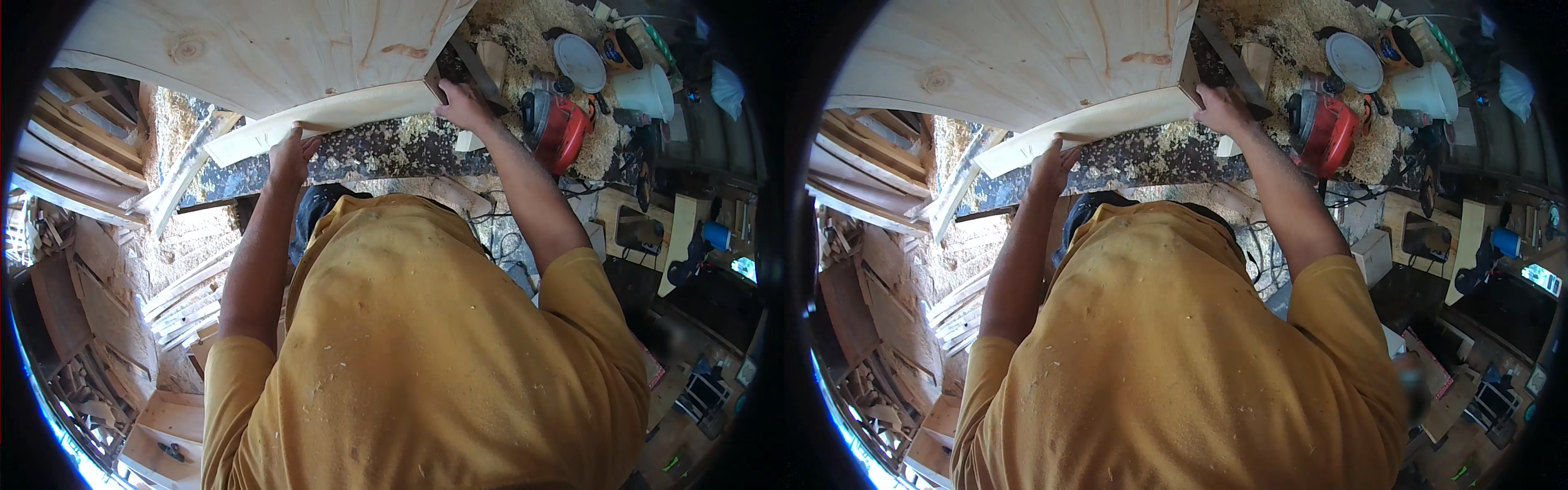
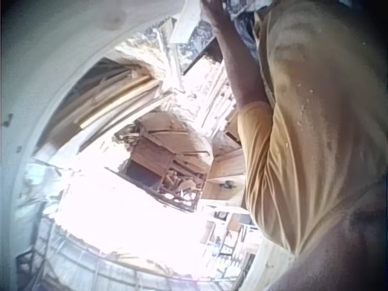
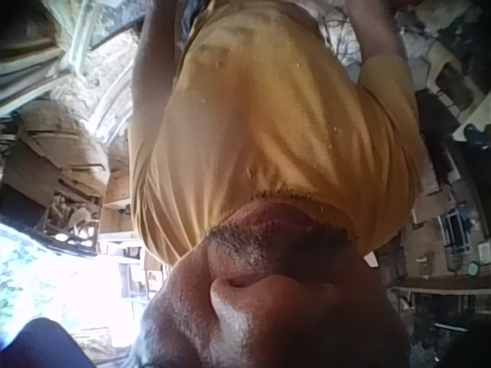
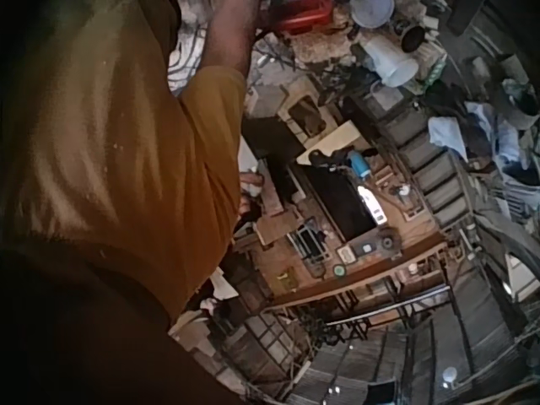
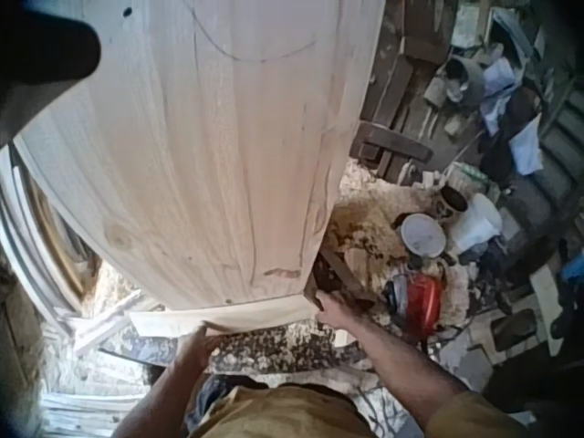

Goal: Marking, sawing, and planing a piece of wood in a workshop.

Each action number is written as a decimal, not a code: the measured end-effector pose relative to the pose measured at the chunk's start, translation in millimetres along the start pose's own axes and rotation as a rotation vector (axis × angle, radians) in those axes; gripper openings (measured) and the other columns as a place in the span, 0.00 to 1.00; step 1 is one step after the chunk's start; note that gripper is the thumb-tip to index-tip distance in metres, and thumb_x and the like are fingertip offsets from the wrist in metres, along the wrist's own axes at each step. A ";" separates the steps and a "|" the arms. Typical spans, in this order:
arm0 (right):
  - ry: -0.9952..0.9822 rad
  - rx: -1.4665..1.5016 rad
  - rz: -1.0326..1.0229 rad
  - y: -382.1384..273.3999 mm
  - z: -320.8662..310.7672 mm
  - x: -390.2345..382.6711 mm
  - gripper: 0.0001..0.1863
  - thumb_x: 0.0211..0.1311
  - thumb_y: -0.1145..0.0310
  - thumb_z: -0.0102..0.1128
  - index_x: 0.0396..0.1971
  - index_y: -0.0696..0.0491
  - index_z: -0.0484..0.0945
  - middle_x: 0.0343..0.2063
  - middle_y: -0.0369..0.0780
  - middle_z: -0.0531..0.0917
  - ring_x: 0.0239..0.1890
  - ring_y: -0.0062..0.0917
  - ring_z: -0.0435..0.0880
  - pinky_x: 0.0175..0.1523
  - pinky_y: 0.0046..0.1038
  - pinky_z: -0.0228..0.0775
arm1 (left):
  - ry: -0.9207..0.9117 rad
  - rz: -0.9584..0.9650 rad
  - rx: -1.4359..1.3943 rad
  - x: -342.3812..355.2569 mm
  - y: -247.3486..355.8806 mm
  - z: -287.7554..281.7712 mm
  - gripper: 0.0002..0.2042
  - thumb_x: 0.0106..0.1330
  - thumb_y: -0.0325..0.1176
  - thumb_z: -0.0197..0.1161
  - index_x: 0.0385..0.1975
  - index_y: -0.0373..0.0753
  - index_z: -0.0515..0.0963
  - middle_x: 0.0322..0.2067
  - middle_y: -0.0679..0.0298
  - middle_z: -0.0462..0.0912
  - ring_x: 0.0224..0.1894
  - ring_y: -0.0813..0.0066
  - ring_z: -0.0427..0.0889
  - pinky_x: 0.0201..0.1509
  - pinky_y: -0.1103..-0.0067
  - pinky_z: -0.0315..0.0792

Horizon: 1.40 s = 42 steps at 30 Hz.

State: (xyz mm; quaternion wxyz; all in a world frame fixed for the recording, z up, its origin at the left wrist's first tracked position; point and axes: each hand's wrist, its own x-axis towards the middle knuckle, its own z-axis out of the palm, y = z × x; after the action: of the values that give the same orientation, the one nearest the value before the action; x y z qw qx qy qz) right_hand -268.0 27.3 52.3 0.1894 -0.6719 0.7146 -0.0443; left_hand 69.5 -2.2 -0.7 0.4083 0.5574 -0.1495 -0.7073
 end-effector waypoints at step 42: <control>0.039 0.310 0.082 21.6 9.4 -0.7 0.27 0.51 0.58 0.64 0.48 0.58 0.70 0.41 0.52 0.78 0.46 0.43 0.78 0.49 0.38 0.69 | -0.068 0.613 1.660 0.3 105.8 -42.3 0.19 0.58 0.50 0.59 0.39 0.42 0.81 0.36 0.54 0.81 0.43 0.58 0.78 0.56 0.67 0.60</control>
State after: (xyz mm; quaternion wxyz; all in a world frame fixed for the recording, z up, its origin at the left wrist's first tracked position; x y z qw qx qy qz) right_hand -285.2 31.8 36.9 0.2786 -0.6038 0.7296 -0.1596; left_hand 151.5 -57.9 55.5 0.0389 0.5880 -0.7695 -0.2463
